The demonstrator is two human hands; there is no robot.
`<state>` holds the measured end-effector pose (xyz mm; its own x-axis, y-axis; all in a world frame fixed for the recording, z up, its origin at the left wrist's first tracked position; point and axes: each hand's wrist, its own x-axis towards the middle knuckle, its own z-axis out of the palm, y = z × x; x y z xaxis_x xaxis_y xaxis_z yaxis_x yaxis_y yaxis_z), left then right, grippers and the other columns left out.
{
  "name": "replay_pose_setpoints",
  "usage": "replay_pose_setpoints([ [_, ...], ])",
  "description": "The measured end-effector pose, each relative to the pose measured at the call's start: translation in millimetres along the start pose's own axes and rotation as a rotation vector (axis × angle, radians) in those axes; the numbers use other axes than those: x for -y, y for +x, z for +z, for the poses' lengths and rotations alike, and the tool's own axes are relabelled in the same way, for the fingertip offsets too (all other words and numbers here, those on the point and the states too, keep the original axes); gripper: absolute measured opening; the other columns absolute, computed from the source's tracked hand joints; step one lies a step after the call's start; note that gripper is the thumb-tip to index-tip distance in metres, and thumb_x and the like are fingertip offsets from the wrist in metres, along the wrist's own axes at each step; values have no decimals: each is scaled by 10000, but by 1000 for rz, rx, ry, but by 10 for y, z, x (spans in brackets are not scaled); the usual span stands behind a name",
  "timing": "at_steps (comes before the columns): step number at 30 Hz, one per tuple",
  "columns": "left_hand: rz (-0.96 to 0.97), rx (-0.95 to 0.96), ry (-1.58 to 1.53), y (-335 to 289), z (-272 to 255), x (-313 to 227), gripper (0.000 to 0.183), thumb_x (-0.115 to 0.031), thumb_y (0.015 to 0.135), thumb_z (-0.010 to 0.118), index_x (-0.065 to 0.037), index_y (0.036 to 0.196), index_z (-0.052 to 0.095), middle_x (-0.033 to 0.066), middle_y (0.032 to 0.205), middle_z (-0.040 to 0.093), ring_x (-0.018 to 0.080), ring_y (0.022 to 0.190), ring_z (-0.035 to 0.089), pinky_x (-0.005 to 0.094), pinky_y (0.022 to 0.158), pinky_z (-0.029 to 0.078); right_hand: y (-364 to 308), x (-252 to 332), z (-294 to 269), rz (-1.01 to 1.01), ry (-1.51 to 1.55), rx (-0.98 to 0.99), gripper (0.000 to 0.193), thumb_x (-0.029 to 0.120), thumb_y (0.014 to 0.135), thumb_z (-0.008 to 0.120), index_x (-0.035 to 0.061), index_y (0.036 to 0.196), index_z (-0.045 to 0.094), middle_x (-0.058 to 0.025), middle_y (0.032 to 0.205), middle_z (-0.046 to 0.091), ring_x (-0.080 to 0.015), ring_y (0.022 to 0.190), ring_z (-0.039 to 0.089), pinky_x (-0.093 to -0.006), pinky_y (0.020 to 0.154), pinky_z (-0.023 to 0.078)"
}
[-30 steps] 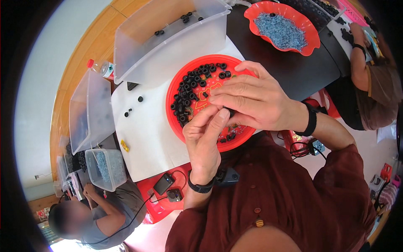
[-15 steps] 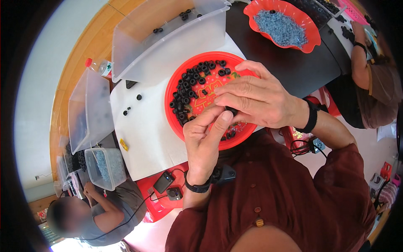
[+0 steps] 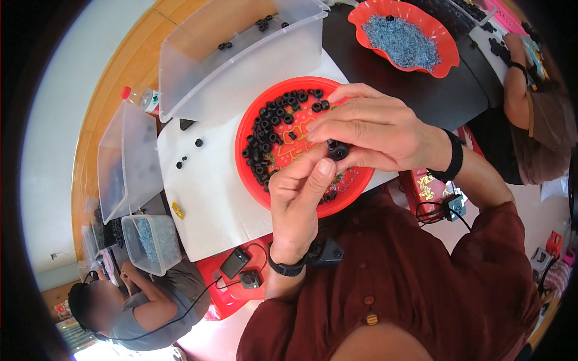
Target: The person picks up a black plastic component from a red tray, inserts a small blue bead into it, and places the assembled piece back onto the tray.
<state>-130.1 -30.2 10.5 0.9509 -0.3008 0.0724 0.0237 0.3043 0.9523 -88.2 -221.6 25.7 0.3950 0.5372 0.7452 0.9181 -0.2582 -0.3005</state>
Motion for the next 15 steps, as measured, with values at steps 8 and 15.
replay_pose_setpoints([
  [8, -131, 255, -391, 90, -95, 160, 259, -250, 948, 532, -50, 1078, 631, 45, 1050, 652, 169, 945, 610, 358, 888, 453, -10, 68, 32, 114, 139, -31, 381, 184, 764, 692, 24, 1096, 598, -92, 1016, 637, -253, 892, 603, -385, 869, 439],
  [15, -126, 121, -348, -4, -86, 127, 232, -263, 924, 571, -83, 1040, 662, 32, 1041, 654, 146, 947, 603, 353, 880, 452, 45, 71, 71, 69, 103, -24, 450, 230, 705, 756, -28, 1047, 619, -122, 985, 660, -246, 873, 637, -413, 847, 464],
])
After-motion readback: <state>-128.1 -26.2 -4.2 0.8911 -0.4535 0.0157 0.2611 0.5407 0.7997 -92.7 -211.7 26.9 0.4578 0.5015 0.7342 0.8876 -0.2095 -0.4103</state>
